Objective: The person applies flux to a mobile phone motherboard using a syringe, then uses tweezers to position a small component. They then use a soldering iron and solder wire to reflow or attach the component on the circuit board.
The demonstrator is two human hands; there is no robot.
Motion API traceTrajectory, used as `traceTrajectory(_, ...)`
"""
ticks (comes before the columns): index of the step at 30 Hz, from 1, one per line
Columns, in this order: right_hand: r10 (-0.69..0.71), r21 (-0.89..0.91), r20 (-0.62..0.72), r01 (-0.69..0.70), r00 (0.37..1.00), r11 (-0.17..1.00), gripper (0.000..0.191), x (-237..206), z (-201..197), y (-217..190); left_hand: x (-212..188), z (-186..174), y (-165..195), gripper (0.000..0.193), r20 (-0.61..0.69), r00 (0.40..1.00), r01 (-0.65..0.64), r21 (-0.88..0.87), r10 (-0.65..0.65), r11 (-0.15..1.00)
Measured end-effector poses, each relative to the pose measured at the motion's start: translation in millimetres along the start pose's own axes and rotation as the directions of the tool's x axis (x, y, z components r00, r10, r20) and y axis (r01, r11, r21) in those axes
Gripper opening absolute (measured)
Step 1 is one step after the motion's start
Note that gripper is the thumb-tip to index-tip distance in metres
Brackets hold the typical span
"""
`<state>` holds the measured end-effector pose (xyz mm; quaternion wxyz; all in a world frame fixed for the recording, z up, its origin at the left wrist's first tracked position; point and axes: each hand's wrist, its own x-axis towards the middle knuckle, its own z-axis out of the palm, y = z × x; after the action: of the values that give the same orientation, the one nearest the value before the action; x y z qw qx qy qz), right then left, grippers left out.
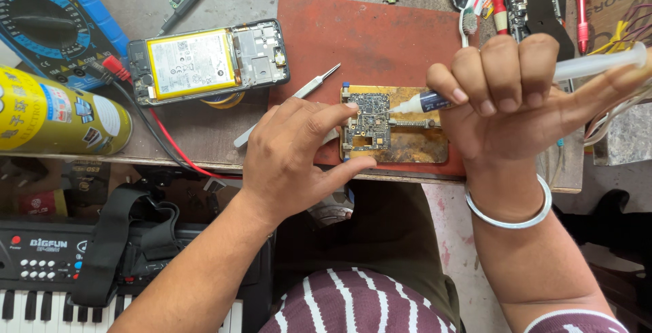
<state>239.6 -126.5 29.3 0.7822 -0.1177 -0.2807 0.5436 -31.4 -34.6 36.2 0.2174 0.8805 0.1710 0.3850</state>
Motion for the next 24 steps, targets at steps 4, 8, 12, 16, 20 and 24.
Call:
traceTrajectory(4, -0.022, 0.053, -0.054, 0.025, 0.998, 0.998, 0.08, 0.6, 11.8, -0.4, -0.6, -0.4, 6.3, 0.064, -0.035, 0.999, -0.014, 0.0, 0.014, 1.0)
traceTrajectory(8, -0.052, -0.049, 0.039, 0.053, 0.998, 0.997, 0.083, -5.2, 23.5, -1.6, -3.8, -2.1, 16.2, 0.064, -0.09, 0.996, -0.004, -0.016, 0.003, 1.0)
traceTrajectory(12, -0.116, -0.076, 0.157, 0.129, 0.981, 0.989, 0.05, -8.5, 34.6, 4.0, -9.1, -6.4, 27.3, 0.06, -0.121, 0.992, 0.013, -0.086, -0.024, 0.996)
traceTrajectory(16, -0.154, -0.144, 0.205, 0.186, 0.966, 0.972, 0.023, -15.6, 48.9, 0.1, -15.9, -8.5, 39.6, 0.047, -0.161, 0.987, 0.01, -0.107, -0.027, 0.994)
traceTrajectory(20, -0.175, -0.231, 0.235, 0.229, 0.956, 0.946, 0.011, -29.7, 68.2, -9.6, -22.1, -7.9, 49.9, 0.04, -0.196, 0.979, 0.04, -0.108, -0.061, 0.993)
traceTrajectory(24, -0.119, -0.565, 0.266, 0.255, 0.957, 0.784, 0.027, -52.3, 94.1, -25.1, -28.2, -8.2, 59.3, 0.04, -0.22, 0.974, 0.036, -0.076, -0.052, 0.996)
